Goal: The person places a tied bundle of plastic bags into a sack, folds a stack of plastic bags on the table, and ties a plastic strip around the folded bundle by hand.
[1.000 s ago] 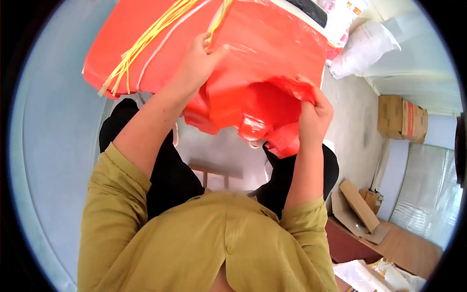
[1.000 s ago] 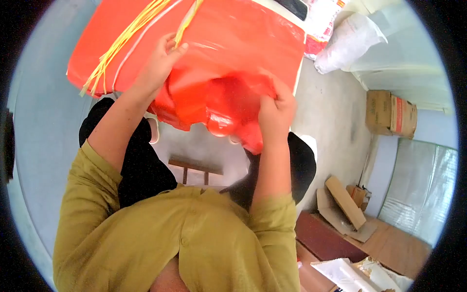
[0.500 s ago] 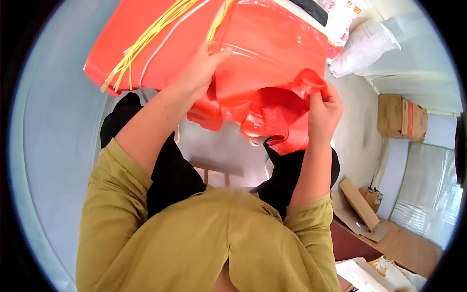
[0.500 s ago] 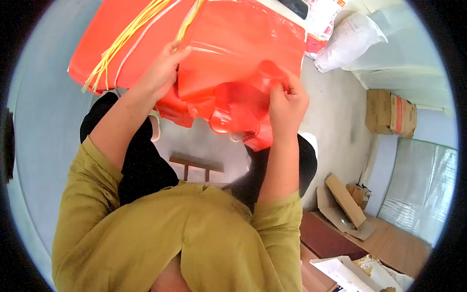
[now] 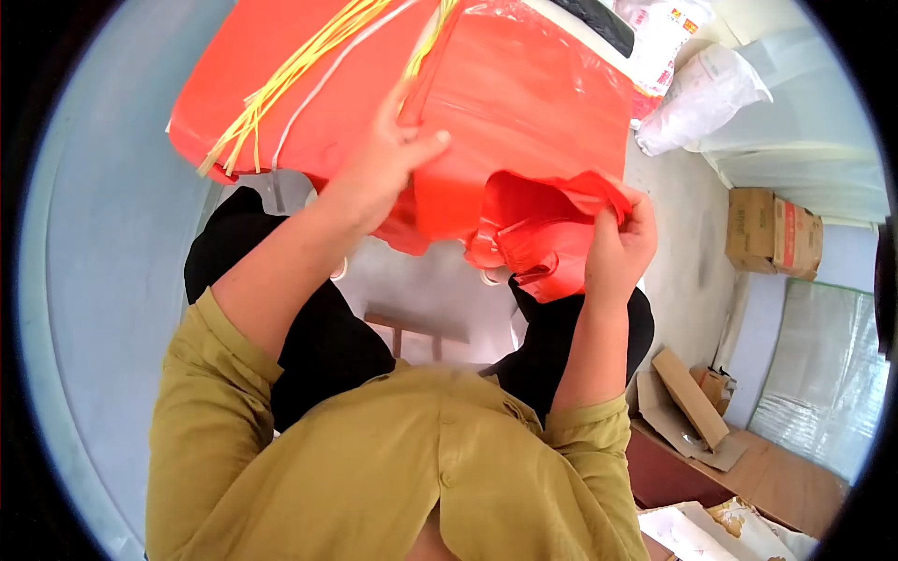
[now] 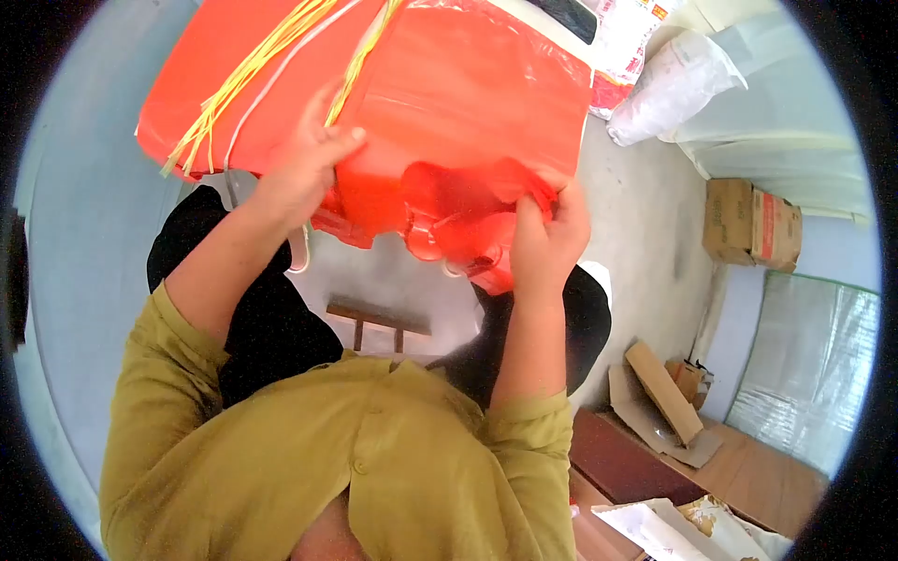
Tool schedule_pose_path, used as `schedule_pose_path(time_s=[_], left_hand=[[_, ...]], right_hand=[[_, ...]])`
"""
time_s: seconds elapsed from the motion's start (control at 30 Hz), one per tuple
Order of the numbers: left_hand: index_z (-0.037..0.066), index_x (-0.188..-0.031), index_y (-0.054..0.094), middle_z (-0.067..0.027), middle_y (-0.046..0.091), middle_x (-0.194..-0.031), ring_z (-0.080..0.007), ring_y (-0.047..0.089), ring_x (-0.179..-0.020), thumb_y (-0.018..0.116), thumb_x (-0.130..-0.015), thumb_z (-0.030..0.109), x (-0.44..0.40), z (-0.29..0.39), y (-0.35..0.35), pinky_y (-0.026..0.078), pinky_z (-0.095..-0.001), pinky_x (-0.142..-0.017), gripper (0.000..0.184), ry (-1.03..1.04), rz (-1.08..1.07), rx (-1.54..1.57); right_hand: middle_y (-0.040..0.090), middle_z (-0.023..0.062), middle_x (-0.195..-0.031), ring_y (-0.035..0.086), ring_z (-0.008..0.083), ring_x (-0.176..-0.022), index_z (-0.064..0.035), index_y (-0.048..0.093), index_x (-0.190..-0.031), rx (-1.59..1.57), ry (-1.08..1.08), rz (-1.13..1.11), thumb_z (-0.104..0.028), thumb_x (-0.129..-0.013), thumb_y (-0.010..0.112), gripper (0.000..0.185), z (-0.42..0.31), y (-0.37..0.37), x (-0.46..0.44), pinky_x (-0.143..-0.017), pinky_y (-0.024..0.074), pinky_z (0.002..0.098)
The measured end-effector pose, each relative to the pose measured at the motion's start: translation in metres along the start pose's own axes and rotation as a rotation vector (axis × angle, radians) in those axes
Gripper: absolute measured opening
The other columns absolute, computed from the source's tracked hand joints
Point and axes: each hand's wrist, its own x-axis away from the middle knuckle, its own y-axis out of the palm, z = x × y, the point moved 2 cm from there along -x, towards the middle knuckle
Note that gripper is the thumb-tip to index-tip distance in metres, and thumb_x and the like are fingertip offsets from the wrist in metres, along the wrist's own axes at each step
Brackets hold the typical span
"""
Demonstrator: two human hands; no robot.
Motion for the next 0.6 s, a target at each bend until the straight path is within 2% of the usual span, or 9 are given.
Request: schedule_pose_path(time_s=[0.03,0.1,0.13,0.17,0.23,0.33,0.43,0.57,0.6], left_hand=[[0.004,-0.163,0.016,-0.0218,0.040,-0.155,-0.0294,0.043,-0.143,0.074,-0.094,0.023,0.006,0.008,-0.002,0.042,-0.0405,-0.114,0.092,-0.034,-0.019,0.106],[0.006,-0.163,0.016,-0.0205,0.030,-0.162,-0.0285,0.036,-0.148,0.072,-0.095,0.016,0.013,-0.005,-0.011,0.035,-0.0415,-0.119,0.089,-0.038,-0.017,-0.141],[0.006,-0.163,0.016,-0.0198,0.024,-0.166,-0.0281,0.033,-0.151,0.071,-0.095,0.013,0.018,-0.006,-0.012,0.031,-0.0420,-0.122,0.087,-0.036,-0.013,-0.266],[0.007,-0.164,0.015,-0.0205,0.020,-0.168,-0.0279,0.026,-0.154,0.069,-0.093,0.008,0.031,-0.004,-0.010,0.022,-0.0413,-0.125,0.089,0.058,-0.051,-0.518],[0.007,-0.164,0.015,-0.0211,0.019,-0.169,-0.0260,0.021,-0.156,0.067,-0.090,0.004,0.039,0.004,-0.015,0.018,-0.0399,-0.126,0.090,-0.056,-0.202,-0.606],[0.010,-0.165,0.019,-0.0184,0.037,-0.156,-0.0188,0.039,-0.141,0.063,-0.087,-0.002,0.050,0.002,-0.028,0.032,-0.0337,-0.117,0.090,-0.310,-0.246,-0.650],[0.014,-0.165,0.020,-0.0127,0.056,-0.131,-0.0132,0.054,-0.112,0.064,-0.088,-0.002,0.054,0.010,-0.030,0.045,-0.0289,-0.098,0.090,-0.519,-0.265,-0.732],[0.017,-0.166,0.020,-0.0051,0.057,-0.101,-0.0089,0.051,-0.073,0.061,-0.092,0.003,0.058,0.018,-0.020,0.047,-0.0235,-0.070,0.086,-0.509,-0.367,-0.587],[0.017,-0.166,0.019,-0.0061,0.058,-0.101,-0.0092,0.052,-0.068,0.060,-0.094,0.005,0.057,0.020,-0.017,0.048,-0.0233,-0.067,0.083,-0.496,-0.368,-0.548]], right_hand=[[0.069,0.0076,-0.097,0.065,0.0150,-0.092,0.0020,0.066,-0.101,0.065,-0.006,-0.049,0.008,-0.083,0.060,0.019,0.004,0.000,0.008,-0.084,0.0523,0.0290],[0.068,0.0092,-0.097,0.067,0.0184,-0.092,0.0010,0.067,-0.101,0.194,-0.020,-0.150,0.008,-0.080,0.062,0.023,0.015,0.001,0.027,-0.083,0.0528,0.0309],[0.068,0.0118,-0.098,0.068,0.0247,-0.093,-0.0009,0.067,-0.102,0.302,-0.023,-0.286,0.007,-0.075,0.064,0.028,0.016,0.003,0.038,-0.084,0.0533,0.0344],[0.069,0.0142,-0.098,0.068,0.0290,-0.096,-0.0019,0.068,-0.103,0.399,-0.071,-0.339,0.005,-0.075,0.068,0.028,0.025,0.006,0.053,-0.087,0.0537,0.0374],[0.071,0.0135,-0.104,0.067,0.0328,-0.100,-0.0042,0.068,-0.099,0.419,-0.116,-0.484,0.003,-0.074,0.075,0.027,0.038,0.011,0.075,-0.087,0.0544,0.0407],[0.073,0.0121,-0.108,0.067,0.0332,-0.100,-0.0028,0.067,-0.095,0.430,-0.178,-0.530,0.005,-0.076,0.073,0.022,0.041,0.014,0.090,-0.087,0.0545,0.0395],[0.073,0.0121,-0.109,0.067,0.0329,-0.100,-0.0018,0.067,-0.095,0.429,-0.170,-0.523,0.007,-0.076,0.072,0.021,0.046,0.013,0.092,-0.086,0.0547,0.0384],[0.074,0.0115,-0.107,0.067,0.0323,-0.100,-0.0020,0.068,-0.094,0.399,-0.167,-0.497,0.007,-0.075,0.073,0.022,0.049,0.012,0.090,-0.085,0.0548,0.0379],[0.074,0.0115,-0.107,0.067,0.0321,-0.100,-0.0020,0.068,-0.094,0.393,-0.177,-0.500,0.007,-0.075,0.073,0.022,0.049,0.012,0.090,-0.084,0.0548,0.0377]])
